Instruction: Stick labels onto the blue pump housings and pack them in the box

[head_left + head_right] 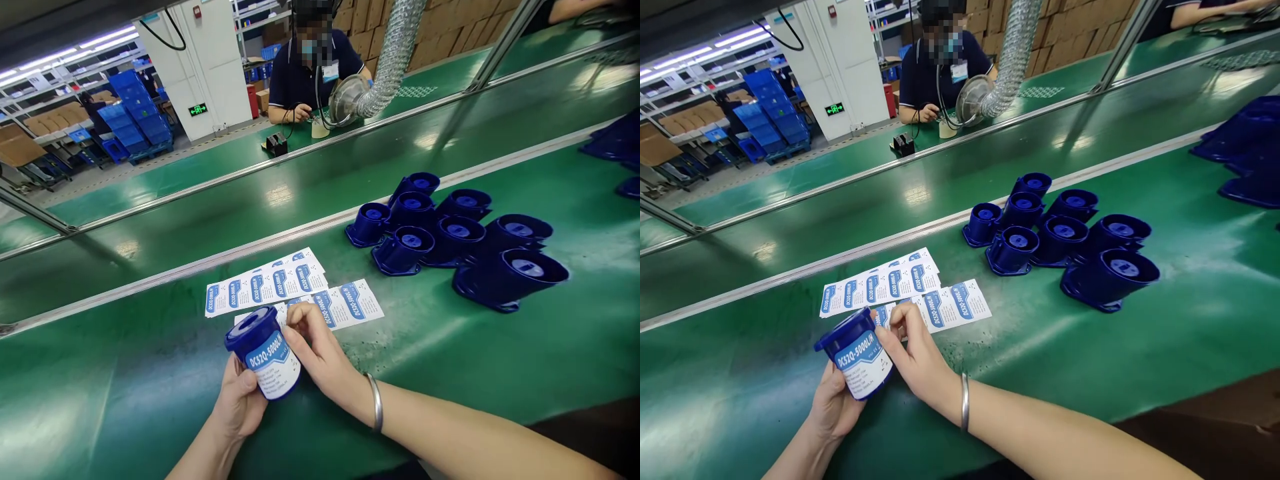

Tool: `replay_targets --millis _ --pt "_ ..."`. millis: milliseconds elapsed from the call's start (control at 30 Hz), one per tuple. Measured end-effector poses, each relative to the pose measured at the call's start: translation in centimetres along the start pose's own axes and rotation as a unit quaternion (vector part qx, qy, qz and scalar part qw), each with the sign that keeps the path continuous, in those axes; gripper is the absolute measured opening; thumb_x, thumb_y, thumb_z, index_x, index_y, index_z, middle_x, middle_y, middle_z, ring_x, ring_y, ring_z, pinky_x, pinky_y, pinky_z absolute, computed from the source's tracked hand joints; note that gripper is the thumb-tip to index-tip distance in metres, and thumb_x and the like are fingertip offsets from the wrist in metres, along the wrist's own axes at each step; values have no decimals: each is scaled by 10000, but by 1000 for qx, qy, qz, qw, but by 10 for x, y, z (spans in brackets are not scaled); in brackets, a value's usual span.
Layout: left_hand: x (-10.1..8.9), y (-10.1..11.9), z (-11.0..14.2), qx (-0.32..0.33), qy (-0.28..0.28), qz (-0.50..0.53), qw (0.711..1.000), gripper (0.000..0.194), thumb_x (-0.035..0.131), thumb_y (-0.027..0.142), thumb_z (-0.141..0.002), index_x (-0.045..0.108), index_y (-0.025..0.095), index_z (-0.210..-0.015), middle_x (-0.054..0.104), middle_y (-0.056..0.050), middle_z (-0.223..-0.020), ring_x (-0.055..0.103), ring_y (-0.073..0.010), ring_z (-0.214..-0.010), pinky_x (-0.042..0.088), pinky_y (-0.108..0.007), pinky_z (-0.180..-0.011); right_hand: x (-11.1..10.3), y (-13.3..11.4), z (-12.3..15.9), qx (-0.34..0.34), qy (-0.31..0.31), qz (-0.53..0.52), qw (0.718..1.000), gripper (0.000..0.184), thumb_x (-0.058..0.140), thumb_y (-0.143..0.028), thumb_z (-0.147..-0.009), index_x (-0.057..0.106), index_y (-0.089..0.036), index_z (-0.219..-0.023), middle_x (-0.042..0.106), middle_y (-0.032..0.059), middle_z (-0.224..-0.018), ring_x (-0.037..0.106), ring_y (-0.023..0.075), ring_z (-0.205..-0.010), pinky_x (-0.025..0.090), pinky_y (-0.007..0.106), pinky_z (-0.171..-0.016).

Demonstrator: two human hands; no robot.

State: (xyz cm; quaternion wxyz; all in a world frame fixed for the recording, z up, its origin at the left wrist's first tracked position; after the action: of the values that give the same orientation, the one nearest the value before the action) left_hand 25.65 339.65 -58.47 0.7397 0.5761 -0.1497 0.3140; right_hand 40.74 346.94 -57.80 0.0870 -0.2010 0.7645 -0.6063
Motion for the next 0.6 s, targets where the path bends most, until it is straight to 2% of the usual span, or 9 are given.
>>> replay_targets --millis 100,233,300,400,467,500,567,600 --pt "6 6 -5 -30 1 40 999 506 803 453 -768 699 202 -1195 749 -112 -1104 690 -307 -1069 557 -436 -947 -2 9 -3 49 14 -36 998 263 507 -474 -1028 429 -251 -1145 505 31 -1002 551 181 -861 490 347 -799" --pt "24 15 -8 -101 -39 97 989 499 634 507 -906 681 114 -1209 716 -162 -1114 695 -245 -952 583 -334 -796 -14 8 -12 16 64 0 998 303 487 -494 -1031 470 -257 -1220 524 72 -1147 551 218 -1058 488 386 -923" --pt "29 15 -7 -130 -66 105 984 528 591 515 -931 682 68 -1197 710 -182 -1065 691 -220 -875 579 -294 -738 -18 3 -16 7 44 6 999 341 491 -511 -1025 490 -252 -1248 543 92 -1210 540 238 -1135 468 415 -987" --pt "33 11 -4 -174 -109 116 972 563 565 526 -940 683 31 -1180 703 -201 -1022 685 -201 -808 569 -260 -677 -20 -3 -20 15 -26 -32 999 422 486 -552 -1020 494 -254 -1319 559 109 -1335 527 257 -1247 422 457 -1086" --pt "33 7 -3 -202 -132 121 963 568 557 528 -942 686 20 -1160 699 -209 -1010 690 -200 -793 565 -248 -654 -20 -5 -20 39 -75 -58 995 479 479 -583 -1014 488 -266 -1374 569 104 -1383 527 264 -1282 426 457 -1096" --pt "33 6 -2 -213 -139 121 959 572 546 533 -947 685 19 -1156 699 -211 -1006 695 -202 -789 564 -245 -645 -19 -5 -19 60 -97 -66 991 501 476 -595 -1010 486 -276 -1396 582 100 -1381 569 261 -1231 477 435 -1040" --pt "34 4 -1 -222 -144 116 957 573 520 536 -960 683 23 -1152 700 -216 -1004 701 -208 -784 565 -248 -636 -19 -3 -17 112 -130 -79 982 527 470 -617 -1002 482 -299 -1422 619 95 -1331 673 215 -925 574 340 -741" --pt "34 3 -1 -220 -141 113 959 572 507 537 -966 683 25 -1150 701 -220 -1004 702 -210 -781 565 -251 -634 -18 -2 -16 135 -138 -87 977 529 469 -624 -997 482 -310 -1422 634 93 -1296 651 170 -730 533 288 -562"
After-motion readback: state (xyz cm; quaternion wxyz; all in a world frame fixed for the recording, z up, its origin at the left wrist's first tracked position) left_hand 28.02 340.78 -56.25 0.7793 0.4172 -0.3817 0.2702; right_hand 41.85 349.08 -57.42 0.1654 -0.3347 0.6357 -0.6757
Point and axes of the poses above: each hand's wrist, its own z-axis away from the middle knuckle, its own x-axis out of the palm, y = z × x, the point moved 1 cm from there along -z, towards the middle knuckle
